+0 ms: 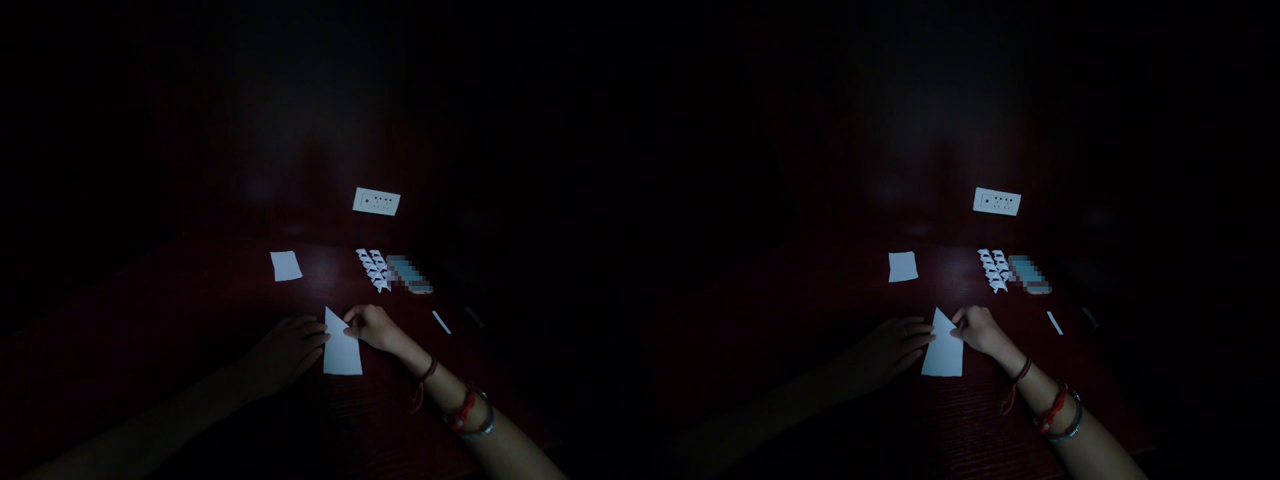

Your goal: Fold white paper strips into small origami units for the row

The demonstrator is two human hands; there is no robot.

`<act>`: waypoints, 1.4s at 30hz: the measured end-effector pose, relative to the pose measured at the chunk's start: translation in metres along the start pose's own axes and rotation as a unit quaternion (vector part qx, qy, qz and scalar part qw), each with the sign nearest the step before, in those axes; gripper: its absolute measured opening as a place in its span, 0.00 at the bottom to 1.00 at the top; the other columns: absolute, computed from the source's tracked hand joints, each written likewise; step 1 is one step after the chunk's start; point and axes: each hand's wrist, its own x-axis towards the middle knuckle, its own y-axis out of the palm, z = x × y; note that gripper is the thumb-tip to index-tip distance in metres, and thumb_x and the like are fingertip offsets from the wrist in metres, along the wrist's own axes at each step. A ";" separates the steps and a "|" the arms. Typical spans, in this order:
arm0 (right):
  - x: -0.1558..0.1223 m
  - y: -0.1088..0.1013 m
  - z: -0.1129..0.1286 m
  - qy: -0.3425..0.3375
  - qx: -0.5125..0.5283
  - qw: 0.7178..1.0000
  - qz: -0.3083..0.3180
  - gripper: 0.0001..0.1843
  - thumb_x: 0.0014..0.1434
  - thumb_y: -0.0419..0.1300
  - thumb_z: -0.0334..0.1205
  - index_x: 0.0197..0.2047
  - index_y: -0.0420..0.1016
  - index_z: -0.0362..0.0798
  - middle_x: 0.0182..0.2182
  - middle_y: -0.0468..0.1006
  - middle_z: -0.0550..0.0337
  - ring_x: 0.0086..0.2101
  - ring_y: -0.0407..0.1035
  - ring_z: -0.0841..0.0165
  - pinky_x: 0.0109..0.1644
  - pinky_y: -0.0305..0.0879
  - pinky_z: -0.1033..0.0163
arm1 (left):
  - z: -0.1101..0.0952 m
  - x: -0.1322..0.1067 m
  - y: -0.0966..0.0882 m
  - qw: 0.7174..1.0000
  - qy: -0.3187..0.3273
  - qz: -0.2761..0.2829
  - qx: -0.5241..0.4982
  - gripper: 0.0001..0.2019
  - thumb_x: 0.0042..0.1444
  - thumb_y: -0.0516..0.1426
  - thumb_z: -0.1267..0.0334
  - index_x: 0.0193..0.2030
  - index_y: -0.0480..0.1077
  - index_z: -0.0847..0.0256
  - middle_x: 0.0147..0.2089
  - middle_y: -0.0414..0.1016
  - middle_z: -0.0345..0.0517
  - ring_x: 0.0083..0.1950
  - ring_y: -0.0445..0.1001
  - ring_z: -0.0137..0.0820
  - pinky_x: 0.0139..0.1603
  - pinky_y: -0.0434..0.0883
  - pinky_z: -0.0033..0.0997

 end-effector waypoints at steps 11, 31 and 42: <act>-0.001 0.002 0.005 0.050 0.316 0.947 0.024 0.19 0.39 0.61 0.25 0.38 0.67 0.42 0.24 0.70 0.65 0.26 0.65 0.75 0.35 0.62 0.67 | 0.009 -0.004 0.017 0.999 0.029 -0.013 -0.038 0.15 0.59 0.45 0.68 0.53 0.58 0.57 0.55 0.61 0.43 0.58 0.54 0.33 0.54 0.57 0.39; -0.007 -0.004 -0.019 -0.317 -0.043 0.947 0.014 0.07 0.52 0.54 0.29 0.34 0.72 0.44 0.32 0.73 0.59 0.34 0.66 0.72 0.41 0.61 0.67 | 0.009 0.000 0.021 0.999 -0.009 -0.037 -0.018 0.14 0.56 0.48 0.69 0.49 0.62 0.61 0.50 0.63 0.47 0.50 0.62 0.33 0.49 0.62 0.35; -0.011 -0.007 -0.023 -0.366 -0.054 0.927 0.066 0.08 0.55 0.52 0.31 0.34 0.72 0.44 0.37 0.73 0.57 0.36 0.68 0.73 0.42 0.63 0.68 | 0.016 -0.002 0.031 0.999 0.026 0.001 -0.046 0.19 0.58 0.47 0.70 0.56 0.54 0.54 0.57 0.59 0.41 0.58 0.54 0.32 0.54 0.56 0.37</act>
